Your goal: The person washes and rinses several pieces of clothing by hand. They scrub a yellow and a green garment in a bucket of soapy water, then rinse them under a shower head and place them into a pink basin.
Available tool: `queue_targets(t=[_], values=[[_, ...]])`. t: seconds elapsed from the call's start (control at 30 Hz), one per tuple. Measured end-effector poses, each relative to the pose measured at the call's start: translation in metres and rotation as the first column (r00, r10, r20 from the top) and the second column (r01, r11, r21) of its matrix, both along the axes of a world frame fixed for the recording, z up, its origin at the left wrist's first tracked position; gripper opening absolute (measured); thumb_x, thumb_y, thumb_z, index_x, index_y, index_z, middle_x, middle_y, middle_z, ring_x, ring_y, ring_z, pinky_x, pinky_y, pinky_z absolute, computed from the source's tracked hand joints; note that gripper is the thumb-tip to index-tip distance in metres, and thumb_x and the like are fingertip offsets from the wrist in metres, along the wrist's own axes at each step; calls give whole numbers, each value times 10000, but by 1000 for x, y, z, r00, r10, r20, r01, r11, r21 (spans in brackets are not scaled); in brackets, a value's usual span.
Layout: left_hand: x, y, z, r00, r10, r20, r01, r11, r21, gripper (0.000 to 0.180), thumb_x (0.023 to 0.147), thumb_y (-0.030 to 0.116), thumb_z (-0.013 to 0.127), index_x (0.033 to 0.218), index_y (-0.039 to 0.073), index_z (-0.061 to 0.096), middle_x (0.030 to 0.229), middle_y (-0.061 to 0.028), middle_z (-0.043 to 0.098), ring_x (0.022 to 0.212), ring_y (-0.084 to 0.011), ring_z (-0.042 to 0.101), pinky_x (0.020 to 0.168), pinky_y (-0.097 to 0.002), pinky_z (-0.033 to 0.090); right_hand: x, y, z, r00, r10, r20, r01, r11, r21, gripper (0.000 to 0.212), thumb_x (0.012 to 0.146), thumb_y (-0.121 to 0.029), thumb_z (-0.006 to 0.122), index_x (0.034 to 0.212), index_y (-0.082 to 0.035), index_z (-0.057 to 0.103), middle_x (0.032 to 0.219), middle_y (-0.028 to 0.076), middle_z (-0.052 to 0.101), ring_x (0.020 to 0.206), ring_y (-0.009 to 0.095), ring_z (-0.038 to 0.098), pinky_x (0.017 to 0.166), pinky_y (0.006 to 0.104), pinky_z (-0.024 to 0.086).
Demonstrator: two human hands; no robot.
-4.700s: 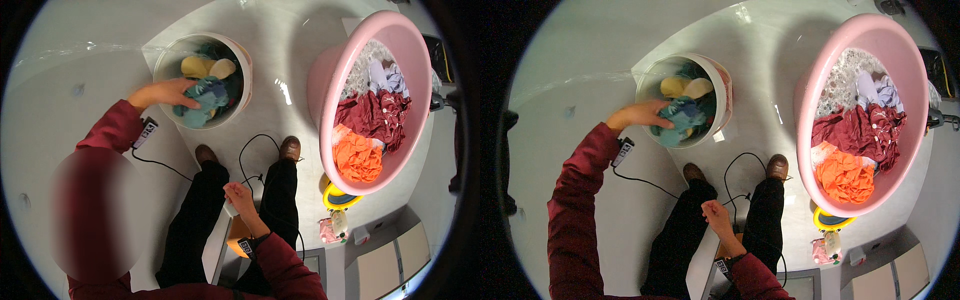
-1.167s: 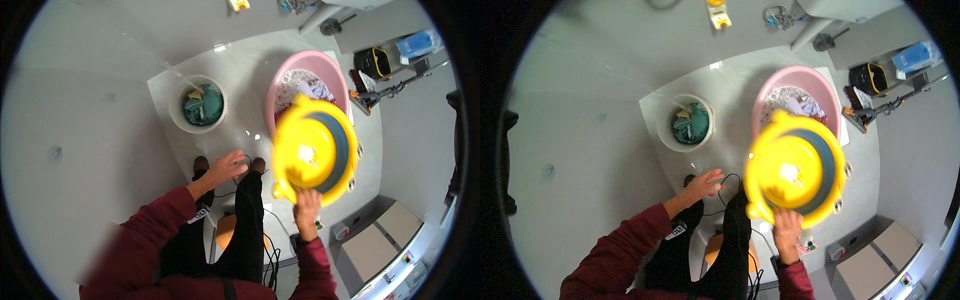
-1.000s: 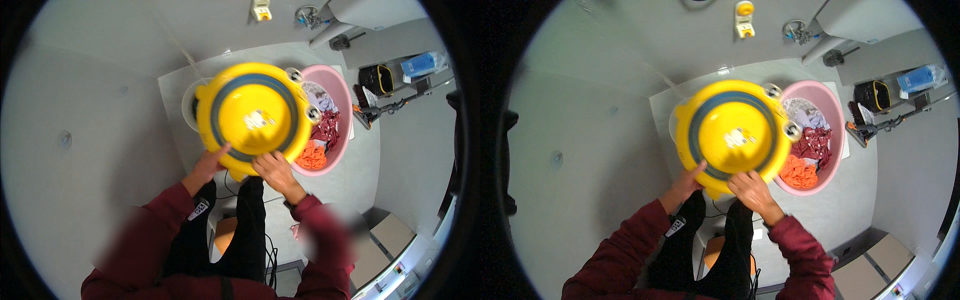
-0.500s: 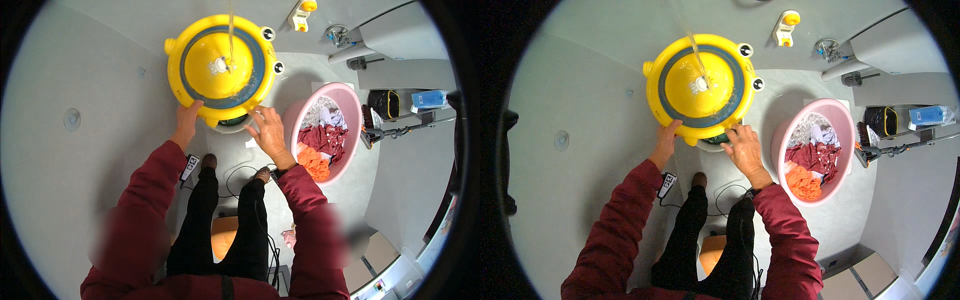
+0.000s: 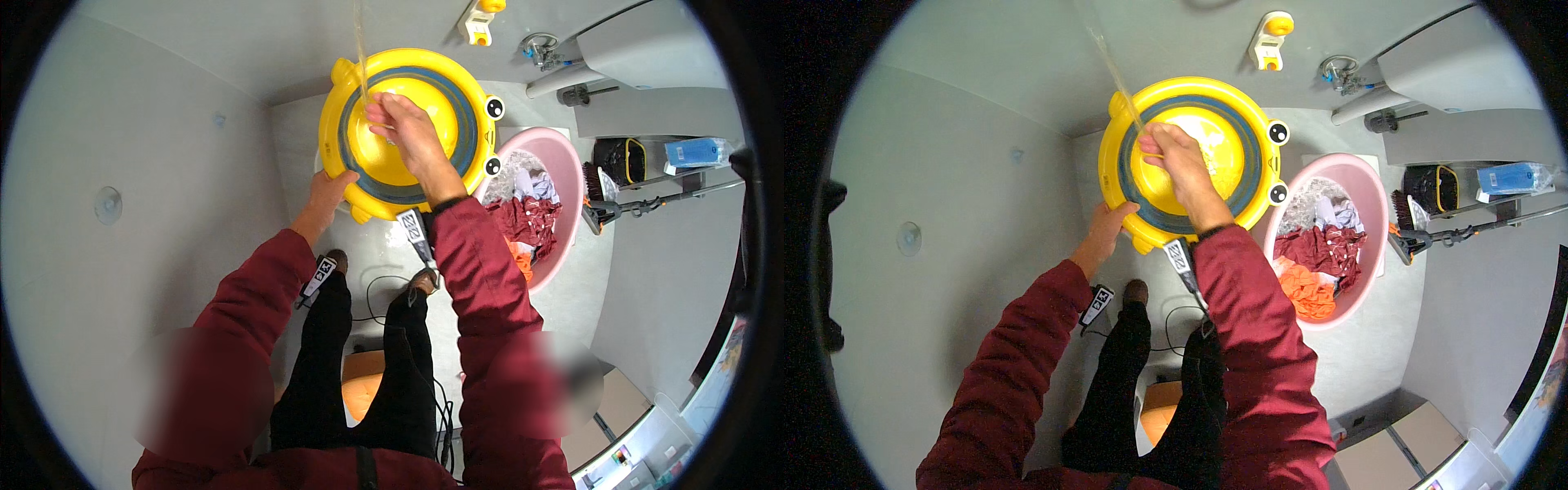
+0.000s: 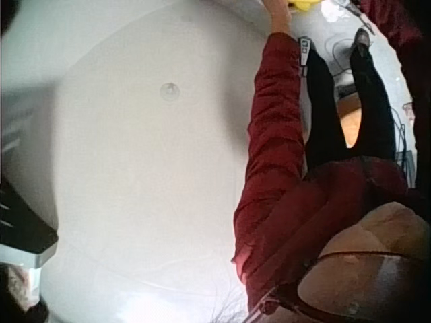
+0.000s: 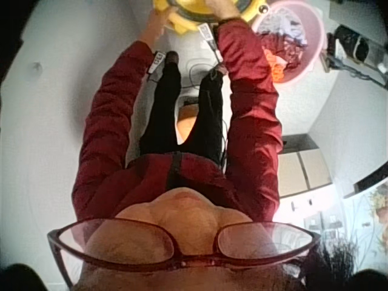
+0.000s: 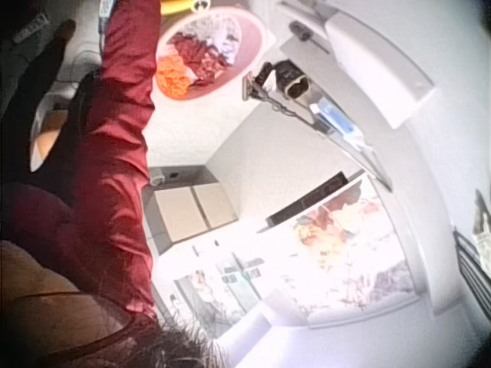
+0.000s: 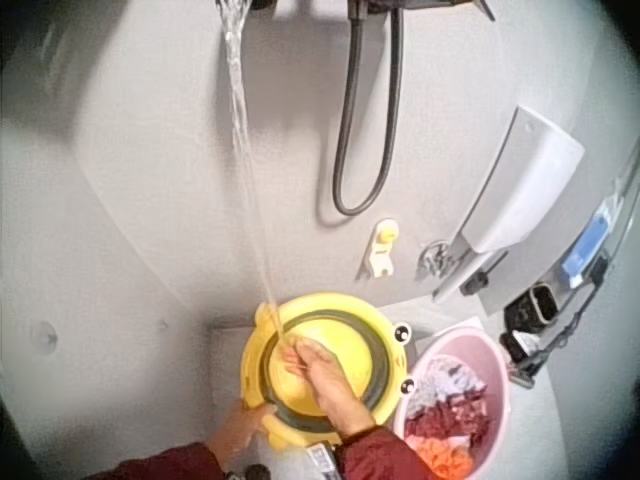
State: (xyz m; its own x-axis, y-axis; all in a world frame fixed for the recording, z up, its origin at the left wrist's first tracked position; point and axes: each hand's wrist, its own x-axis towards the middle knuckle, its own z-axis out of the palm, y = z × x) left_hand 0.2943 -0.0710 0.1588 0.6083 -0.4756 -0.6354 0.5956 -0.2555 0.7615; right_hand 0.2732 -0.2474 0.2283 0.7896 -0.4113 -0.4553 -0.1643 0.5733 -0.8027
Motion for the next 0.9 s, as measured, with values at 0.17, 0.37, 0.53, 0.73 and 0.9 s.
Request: queue_targets(t=[0.17,0.37,0.53,0.73,0.9], values=[[10,3,-5,997,72,-20,-73,997,-27,288,730,238,636,962,82,567,795,7,596,689,-93,562,554,-207,415,35,16,-1,997,-51,51,44,990,133,194,882,-195,496,977,-35,549,888,76,591,853,173,569,789,309,462],[51,-18,4,993,-2,114,-3,999,39,250,720,211,641,927,84,580,785,-1,599,653,-100,561,554,-222,429,0,19,-9,997,79,-23,-81,979,-184,185,869,-163,513,984,-26,560,844,68,609,730,142,581,656,256,476],[80,-44,15,980,-106,171,83,988,133,291,724,163,628,977,28,578,828,-37,618,643,-133,577,535,-252,439,-39,8,-20,974,-86,-209,-2,922,-387,156,840,-91,526,968,-6,558,779,46,598,670,108,569,569,221,464],[78,-54,16,980,-121,160,95,982,165,302,725,212,626,948,10,603,800,-62,614,658,-148,571,542,-268,428,-5,17,7,969,-39,245,125,930,-345,211,864,-102,516,1055,-11,528,864,55,605,788,123,575,683,238,463],[77,-55,27,873,-385,300,278,897,344,269,762,223,601,931,14,597,803,-51,608,668,-135,569,540,-259,426,56,41,25,941,170,293,21,832,-554,143,801,-105,531,917,-35,578,812,72,622,790,225,594,686,333,466]])
